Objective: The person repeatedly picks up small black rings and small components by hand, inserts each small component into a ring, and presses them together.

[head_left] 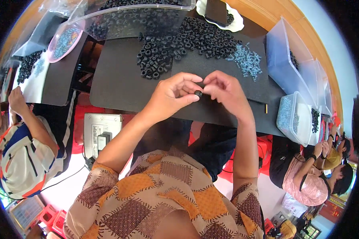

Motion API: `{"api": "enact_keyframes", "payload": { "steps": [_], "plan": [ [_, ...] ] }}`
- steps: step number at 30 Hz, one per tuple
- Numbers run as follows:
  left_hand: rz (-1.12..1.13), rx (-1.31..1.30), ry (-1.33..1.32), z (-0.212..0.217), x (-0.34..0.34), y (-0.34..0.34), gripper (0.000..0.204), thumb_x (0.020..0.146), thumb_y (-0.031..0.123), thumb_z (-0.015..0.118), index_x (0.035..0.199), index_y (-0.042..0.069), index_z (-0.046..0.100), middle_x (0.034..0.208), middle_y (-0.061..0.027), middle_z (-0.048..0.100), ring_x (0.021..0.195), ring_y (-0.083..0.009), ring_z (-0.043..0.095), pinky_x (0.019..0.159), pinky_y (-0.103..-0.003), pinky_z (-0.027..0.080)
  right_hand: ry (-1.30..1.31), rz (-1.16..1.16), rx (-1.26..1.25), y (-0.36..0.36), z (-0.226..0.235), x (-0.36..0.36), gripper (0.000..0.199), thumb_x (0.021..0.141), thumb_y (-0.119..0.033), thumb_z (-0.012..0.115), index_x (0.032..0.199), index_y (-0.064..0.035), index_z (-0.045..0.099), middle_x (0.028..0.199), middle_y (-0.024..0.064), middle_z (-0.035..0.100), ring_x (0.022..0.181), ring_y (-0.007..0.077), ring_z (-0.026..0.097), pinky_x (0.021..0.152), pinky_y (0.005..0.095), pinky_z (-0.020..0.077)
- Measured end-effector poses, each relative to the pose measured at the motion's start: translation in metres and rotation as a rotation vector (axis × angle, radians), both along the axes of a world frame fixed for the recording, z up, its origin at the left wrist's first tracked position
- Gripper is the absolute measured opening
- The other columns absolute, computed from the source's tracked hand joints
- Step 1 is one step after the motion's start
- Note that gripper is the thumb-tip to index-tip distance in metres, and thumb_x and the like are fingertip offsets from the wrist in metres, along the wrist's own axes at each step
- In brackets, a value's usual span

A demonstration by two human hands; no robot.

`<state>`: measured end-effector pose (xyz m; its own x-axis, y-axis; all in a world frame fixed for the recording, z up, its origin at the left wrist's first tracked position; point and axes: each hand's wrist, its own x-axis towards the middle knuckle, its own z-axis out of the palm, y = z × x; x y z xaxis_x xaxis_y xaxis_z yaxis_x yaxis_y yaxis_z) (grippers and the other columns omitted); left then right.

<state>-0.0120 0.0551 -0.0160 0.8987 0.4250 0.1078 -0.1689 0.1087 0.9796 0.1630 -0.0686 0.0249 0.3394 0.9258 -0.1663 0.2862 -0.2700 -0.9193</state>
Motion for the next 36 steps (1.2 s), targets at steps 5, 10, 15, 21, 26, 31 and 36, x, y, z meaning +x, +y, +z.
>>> {"api": "enact_keyframes", "payload": {
  "steps": [5, 10, 15, 21, 26, 31, 36],
  "plan": [
    [0.035, -0.136, -0.009, 0.0, -0.002, 0.008, 0.037, 0.088, 0.002, 0.069, 0.123, 0.003, 0.057, 0.106, -0.0074, 0.069, 0.095, -0.0091, 0.063, 0.086, -0.026, 0.051, -0.636, -0.277, 0.314, 0.034, -0.002, 0.024, 0.014, 0.083, -0.016, 0.073, 0.089, -0.0045, 0.069, 0.078, 0.0085, 0.065, 0.066, 0.0202, 0.063, 0.061, 0.0322, 0.049],
    [0.053, -0.147, -0.052, -0.003, -0.003, 0.009, 0.034, 0.088, 0.001, 0.068, 0.121, 0.003, 0.058, 0.109, -0.0069, 0.067, 0.099, -0.0099, 0.062, 0.087, -0.026, 0.051, -0.878, -0.252, 0.22, 0.057, -0.023, 0.026, 0.015, 0.082, -0.016, 0.072, 0.093, -0.0059, 0.068, 0.083, 0.0118, 0.063, 0.074, 0.031, 0.064, 0.066, 0.0408, 0.0504],
    [0.067, -0.141, -0.056, 0.0, -0.005, 0.01, 0.032, 0.089, 0.0, 0.067, 0.119, 0.003, 0.059, 0.109, -0.007, 0.067, 0.101, -0.0104, 0.062, 0.088, -0.026, 0.051, -0.951, -0.19, 0.222, 0.062, -0.026, 0.029, 0.016, 0.082, -0.016, 0.072, 0.095, -0.0094, 0.067, 0.089, 0.0094, 0.061, 0.08, 0.0312, 0.064, 0.067, 0.0422, 0.0506],
    [0.067, -0.137, -0.064, -0.001, -0.006, 0.009, 0.031, 0.088, -0.001, 0.067, 0.118, 0.002, 0.06, 0.11, -0.007, 0.067, 0.101, -0.0104, 0.062, 0.088, -0.026, 0.051, -0.945, -0.125, 0.243, 0.064, -0.025, 0.038, 0.015, 0.082, -0.016, 0.071, 0.096, -0.011, 0.068, 0.093, 0.0076, 0.06, 0.081, 0.0302, 0.064, 0.069, 0.0412, 0.0515],
    [0.073, -0.151, -0.064, -0.003, -0.006, 0.01, 0.032, 0.088, -0.001, 0.068, 0.118, 0.002, 0.059, 0.11, -0.0069, 0.067, 0.101, -0.0105, 0.062, 0.089, -0.026, 0.051, -0.76, -0.176, 0.309, 0.052, -0.019, 0.03, 0.019, 0.08, -0.005, 0.073, 0.098, -0.0088, 0.066, 0.09, 0.0037, 0.062, 0.073, 0.0174, 0.064, 0.065, 0.0309, 0.0515],
    [0.058, -0.208, -0.086, -0.002, -0.008, 0.011, 0.035, 0.087, 0.0, 0.07, 0.12, 0.003, 0.058, 0.111, -0.0073, 0.067, 0.101, -0.0109, 0.063, 0.091, -0.027, 0.051, -0.022, -0.286, 0.34, 0.02, -0.011, 0.003, 0.014, 0.083, 0.0, 0.071, 0.095, -0.0033, 0.064, 0.092, 0.0028, 0.069, 0.078, 0.0069, 0.062, 0.064, 0.0218, 0.0493],
    [0.055, -0.148, -0.06, 0.001, -0.006, 0.01, 0.036, 0.086, 0.001, 0.071, 0.12, 0.002, 0.058, 0.111, -0.0078, 0.068, 0.101, -0.011, 0.063, 0.092, -0.028, 0.051, 0.191, -0.265, 0.459, -0.001, -0.012, -0.014, 0.016, 0.082, 0.005, 0.07, 0.094, -0.0012, 0.064, 0.096, 0.006, 0.068, 0.082, 0.0099, 0.064, 0.069, 0.0229, 0.0518]
  ]
}}
